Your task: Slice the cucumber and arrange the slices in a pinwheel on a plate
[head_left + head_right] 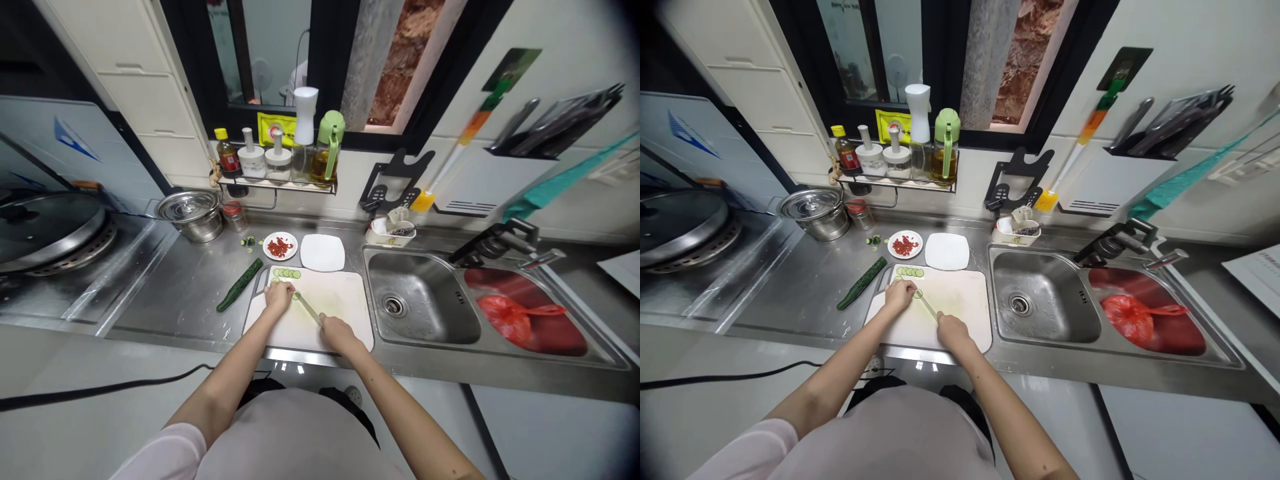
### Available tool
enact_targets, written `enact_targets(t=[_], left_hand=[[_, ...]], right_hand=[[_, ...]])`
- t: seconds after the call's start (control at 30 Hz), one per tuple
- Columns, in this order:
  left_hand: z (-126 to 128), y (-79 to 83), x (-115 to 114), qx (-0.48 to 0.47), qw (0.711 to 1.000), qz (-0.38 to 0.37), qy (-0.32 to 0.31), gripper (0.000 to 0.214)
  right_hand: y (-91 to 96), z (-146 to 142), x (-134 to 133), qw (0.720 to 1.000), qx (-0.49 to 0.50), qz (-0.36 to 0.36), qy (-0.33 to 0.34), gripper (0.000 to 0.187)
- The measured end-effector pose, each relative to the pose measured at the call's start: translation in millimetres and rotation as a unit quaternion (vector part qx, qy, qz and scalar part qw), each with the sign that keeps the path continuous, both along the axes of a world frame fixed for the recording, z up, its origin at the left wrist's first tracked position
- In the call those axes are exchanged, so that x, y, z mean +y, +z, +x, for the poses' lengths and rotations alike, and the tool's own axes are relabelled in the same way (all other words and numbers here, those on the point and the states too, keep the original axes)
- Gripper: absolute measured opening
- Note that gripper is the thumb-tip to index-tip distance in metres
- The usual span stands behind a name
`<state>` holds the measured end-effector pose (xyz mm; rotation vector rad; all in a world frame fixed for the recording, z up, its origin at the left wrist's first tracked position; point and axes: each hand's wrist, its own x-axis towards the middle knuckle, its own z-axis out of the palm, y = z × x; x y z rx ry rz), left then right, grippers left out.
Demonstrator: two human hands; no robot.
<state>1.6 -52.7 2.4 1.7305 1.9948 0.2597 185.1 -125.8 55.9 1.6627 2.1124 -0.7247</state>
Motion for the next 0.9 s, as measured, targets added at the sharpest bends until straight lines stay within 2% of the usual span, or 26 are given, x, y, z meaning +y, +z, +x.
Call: enact_targets(t=[0.9], left_hand=[[3.9,2.4,-2.3,0.039,0.999,0.011,-0.024,0.026]], right_hand=[[3.1,6.7,-3.7,1.000,-0.002,-0.014,-0.001,0.031]])
